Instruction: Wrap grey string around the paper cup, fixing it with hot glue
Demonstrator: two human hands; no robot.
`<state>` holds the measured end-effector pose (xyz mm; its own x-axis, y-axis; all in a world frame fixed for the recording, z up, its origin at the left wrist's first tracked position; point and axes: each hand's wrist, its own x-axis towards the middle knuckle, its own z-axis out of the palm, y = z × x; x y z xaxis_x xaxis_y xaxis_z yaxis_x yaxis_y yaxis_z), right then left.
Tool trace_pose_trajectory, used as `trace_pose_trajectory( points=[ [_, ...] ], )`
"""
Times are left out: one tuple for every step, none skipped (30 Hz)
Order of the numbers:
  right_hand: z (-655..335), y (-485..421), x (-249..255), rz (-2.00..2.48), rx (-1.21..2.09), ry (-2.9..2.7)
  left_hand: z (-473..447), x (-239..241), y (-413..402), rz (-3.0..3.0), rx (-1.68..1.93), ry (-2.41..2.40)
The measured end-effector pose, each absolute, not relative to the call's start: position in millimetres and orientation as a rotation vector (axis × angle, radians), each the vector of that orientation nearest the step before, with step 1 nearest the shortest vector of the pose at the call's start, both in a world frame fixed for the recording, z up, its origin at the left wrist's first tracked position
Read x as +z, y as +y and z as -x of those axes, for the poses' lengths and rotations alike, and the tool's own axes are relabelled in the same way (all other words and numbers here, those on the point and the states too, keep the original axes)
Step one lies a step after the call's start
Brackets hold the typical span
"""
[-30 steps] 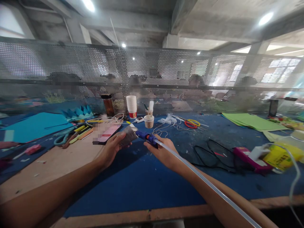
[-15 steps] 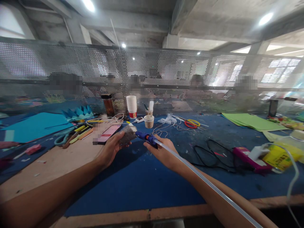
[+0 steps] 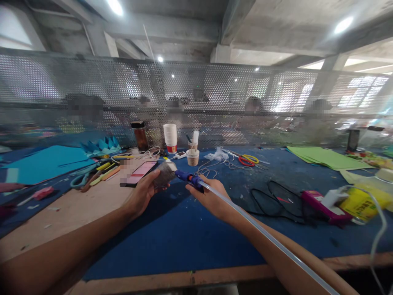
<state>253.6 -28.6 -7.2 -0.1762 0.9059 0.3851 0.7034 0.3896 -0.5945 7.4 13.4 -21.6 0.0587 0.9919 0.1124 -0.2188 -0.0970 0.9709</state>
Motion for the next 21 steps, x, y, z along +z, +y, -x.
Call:
trace_pose_trajectory(
  points=[
    [-253.8, -28.4, -7.2, 1.378, 0.367, -1.951, -7.1, -21.9, 13.6, -1.154, 1.326, 0.943],
    [-254.0, -28.2, -7.5, 1.378, 0.364, -1.955, -6.9, -22.2, 13.8, -1.153, 1.324, 0.941],
    [-254.3, -28.0, -7.9, 1.377, 0.358, -1.955, -6.6, -22.5, 14.0, -1.152, 1.322, 0.940],
    [-254.5, -27.8, -8.4, 1.376, 0.354, -1.955, -6.3, -22.7, 14.2, -1.151, 1.321, 0.939],
    [-254.6, -27.6, -9.0, 1.374, 0.350, -1.953, -6.0, -22.9, 14.4, -1.148, 1.320, 0.937],
    [-254.8, -27.4, -9.6, 1.371, 0.346, -1.947, -5.7, -23.1, 14.6, -1.145, 1.321, 0.934],
    [-254.8, -27.3, -10.2, 1.366, 0.345, -1.942, -5.4, -23.3, 14.8, -1.142, 1.321, 0.932],
    [-254.8, -27.2, -10.6, 1.363, 0.346, -1.937, -5.1, -23.5, 15.0, -1.141, 1.320, 0.929],
    [-254.8, -27.2, -10.8, 1.360, 0.348, -1.934, -4.8, -23.7, 15.2, -1.138, 1.321, 0.926],
    [-254.8, -27.2, -10.8, 1.357, 0.351, -1.934, -4.5, -23.9, 15.5, -1.134, 1.321, 0.923],
    [-254.7, -27.3, -10.7, 1.356, 0.354, -1.934, -4.2, -24.2, 15.7, -1.131, 1.320, 0.919],
    [-254.7, -27.4, -10.5, 1.356, 0.359, -1.937, -4.0, -24.4, 15.9, -1.127, 1.321, 0.916],
    [-254.6, -27.6, -10.2, 1.358, 0.363, -1.941, -3.8, -24.7, 16.2, -1.124, 1.321, 0.914],
    [-254.6, -27.7, -9.9, 1.361, 0.363, -1.942, -3.6, -25.0, 16.4, -1.122, 1.321, 0.911],
    [-254.5, -27.8, -9.7, 1.365, 0.361, -1.941, -3.4, -25.2, 16.7, -1.121, 1.320, 0.909],
    [-254.3, -27.9, -9.5, 1.368, 0.359, -1.936, -3.3, -25.4, 16.9, -1.123, 1.316, 0.906],
    [-254.2, -28.0, -9.3, 1.371, 0.360, -1.932, -3.2, -25.6, 17.2, -1.125, 1.313, 0.904],
    [-254.0, -28.0, -9.2, 1.372, 0.362, -1.931, -3.1, -25.7, 17.5, -1.125, 1.310, 0.902],
    [-253.9, -28.1, -9.1, 1.373, 0.366, -1.932, -3.0, -25.7, 17.8, -1.123, 1.308, 0.900],
    [-253.8, -28.2, -8.9, 1.373, 0.371, -1.936, -2.9, -25.7, 18.0, -1.121, 1.307, 0.897],
    [-253.7, -28.3, -8.8, 1.373, 0.374, -1.940, -2.8, -25.7, 18.2, -1.118, 1.307, 0.894]
  ],
)
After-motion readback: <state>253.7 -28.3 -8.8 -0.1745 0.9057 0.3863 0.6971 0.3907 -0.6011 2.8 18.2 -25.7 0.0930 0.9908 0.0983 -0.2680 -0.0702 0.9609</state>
